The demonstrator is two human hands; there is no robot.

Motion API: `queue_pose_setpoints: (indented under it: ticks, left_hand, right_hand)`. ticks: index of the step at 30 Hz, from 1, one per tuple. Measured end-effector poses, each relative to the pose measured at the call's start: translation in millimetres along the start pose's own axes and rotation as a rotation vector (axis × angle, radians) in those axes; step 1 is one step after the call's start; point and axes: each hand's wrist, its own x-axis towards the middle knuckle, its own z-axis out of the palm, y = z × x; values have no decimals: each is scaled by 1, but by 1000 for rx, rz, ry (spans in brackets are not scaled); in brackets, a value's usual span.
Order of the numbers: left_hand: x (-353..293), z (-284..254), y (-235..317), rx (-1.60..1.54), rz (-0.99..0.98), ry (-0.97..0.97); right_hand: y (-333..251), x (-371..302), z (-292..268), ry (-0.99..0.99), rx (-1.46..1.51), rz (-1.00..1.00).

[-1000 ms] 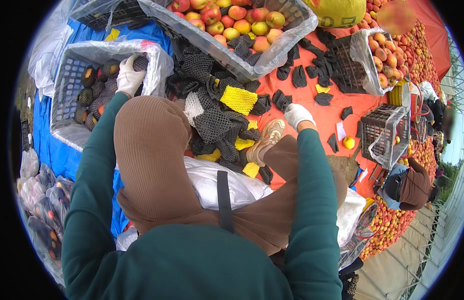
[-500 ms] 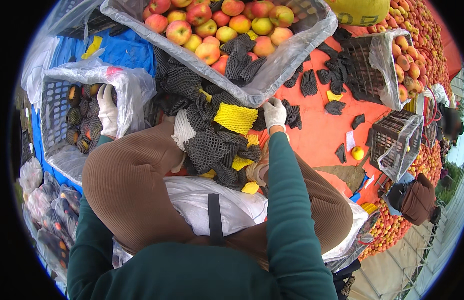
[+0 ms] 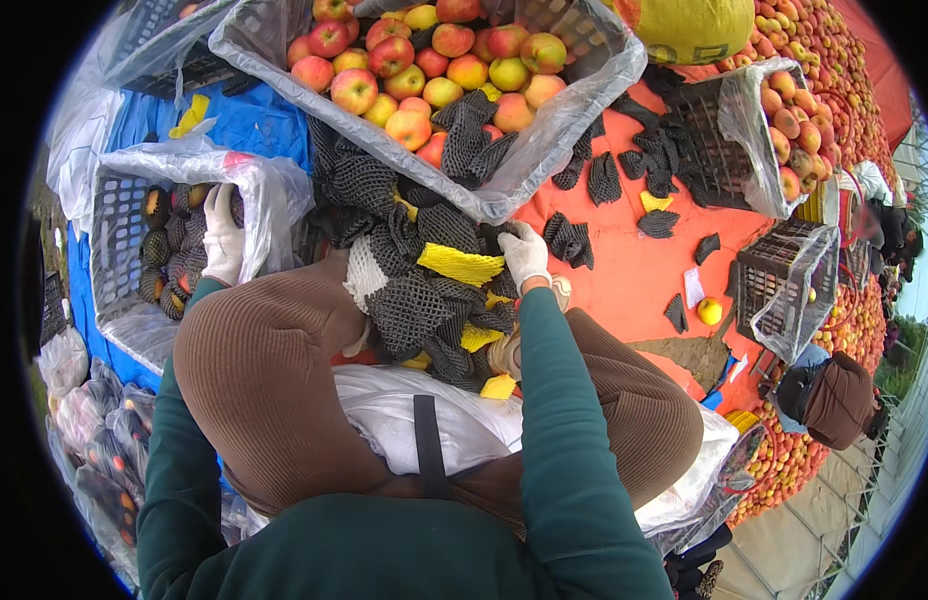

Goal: The person sits on a tarp and repeatedly picks apples from a crate, wraps each one in a foam net, and places the wrapped apple into a basket. The process is continuous and repetitive throughout the clip.

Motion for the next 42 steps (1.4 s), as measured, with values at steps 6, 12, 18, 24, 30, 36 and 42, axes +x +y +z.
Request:
queue_pose_setpoints:
  ticks: [6, 12, 18, 24, 30, 36, 42]
  left_hand:
    - [20, -100, 30, -273, 32, -89]
    - [-32, -197, 195, -1223, 57, -337]
    - [-115, -188, 249, -1354, 77, -913]
    - [-159, -155, 248, -1302, 10, -780]
    - [-163, -143, 242, -1188, 130, -601]
    - [-156, -132, 248, -746, 450, -292]
    - [-146, -136, 252, -1274, 32, -774]
  right_hand:
    - [-75, -99, -57, -201, 414, 68]
    - [-164, -214, -47, -554, 920, -173]
    - [-197, -322, -10, -544, 993, -262]
    - [-140, -329, -5, -499, 1059, -326]
    - [-132, -324, -5, -478, 923, -316]
    - [-134, -311, -5, -144, 868, -381]
    - [-136, -287, -10, -53, 568, -730]
